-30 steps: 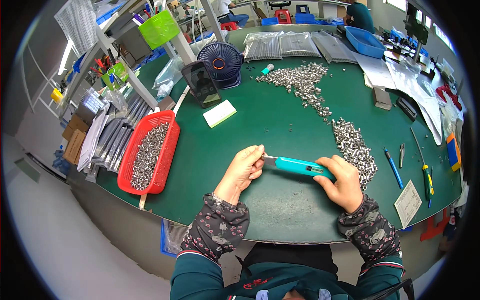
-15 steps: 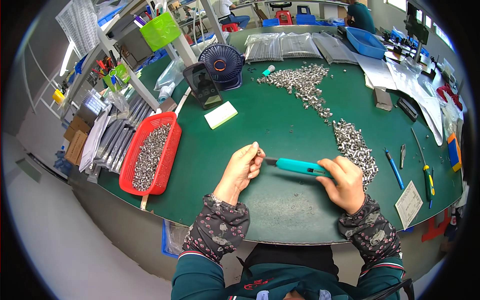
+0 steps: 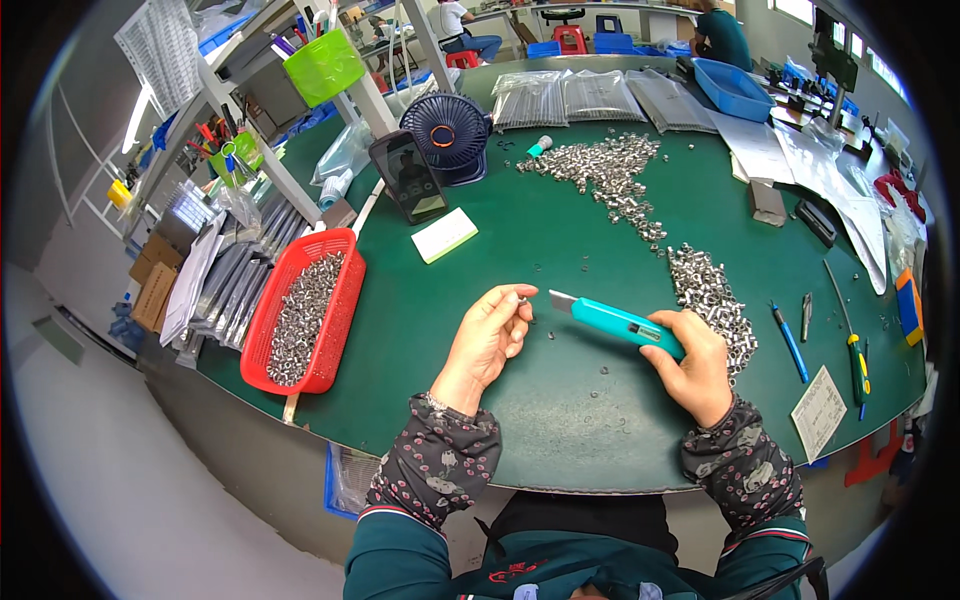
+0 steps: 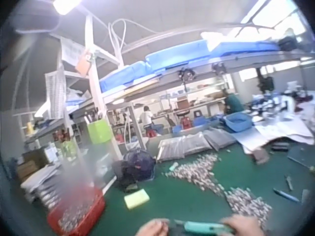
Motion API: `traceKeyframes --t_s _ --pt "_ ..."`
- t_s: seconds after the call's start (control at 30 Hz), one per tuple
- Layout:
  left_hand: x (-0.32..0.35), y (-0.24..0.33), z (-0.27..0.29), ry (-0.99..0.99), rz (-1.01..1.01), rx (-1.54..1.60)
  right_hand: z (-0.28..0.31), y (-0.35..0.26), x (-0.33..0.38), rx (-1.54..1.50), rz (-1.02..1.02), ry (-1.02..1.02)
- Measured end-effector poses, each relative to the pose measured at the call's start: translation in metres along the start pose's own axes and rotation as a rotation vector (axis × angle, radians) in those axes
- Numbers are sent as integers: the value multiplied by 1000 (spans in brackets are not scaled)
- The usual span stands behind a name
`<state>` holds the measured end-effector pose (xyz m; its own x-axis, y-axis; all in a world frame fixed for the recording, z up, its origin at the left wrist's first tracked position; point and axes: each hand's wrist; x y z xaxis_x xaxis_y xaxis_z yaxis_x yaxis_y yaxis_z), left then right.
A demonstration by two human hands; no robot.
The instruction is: Trimming excess material from small metallic components using a utility knife at a workstation.
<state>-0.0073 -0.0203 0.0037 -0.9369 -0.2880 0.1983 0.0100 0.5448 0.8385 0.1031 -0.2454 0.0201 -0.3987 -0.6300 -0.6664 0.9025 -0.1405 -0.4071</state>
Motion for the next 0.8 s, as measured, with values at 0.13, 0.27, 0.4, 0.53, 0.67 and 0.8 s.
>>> traceKeyframes --t_s 0.13,0.27,0.4,0.53,0.67,0.8 --pt "-2 -2 1 3 9 -36 -2 1 1 -147 -3 -3" --pt "-2 -2 0 12 0 -24 -1 0 -1 -199 -27 -38" --pt "-1 -3 -1 0 -6 -36 -1 2 0 -266 -49 -37" --pt "-1 -3 -1 -5 29 -58 0 4 1 -364 -146 -111" --pt "-1 -5 0 -6 4 -101 2 5 0 -503 -290 -225" --pt "0 -4 -4 15 -35 -192 5 7 0 -575 -329 -249"
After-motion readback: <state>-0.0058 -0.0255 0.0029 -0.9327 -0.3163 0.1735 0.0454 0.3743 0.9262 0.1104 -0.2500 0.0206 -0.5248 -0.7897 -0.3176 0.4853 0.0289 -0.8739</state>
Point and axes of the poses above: each hand's wrist, its own x-axis away from the middle knuckle, its own z-axis out of the back of the hand, y = z × x, and after that the axes turned 10 degrees about z, right-handed
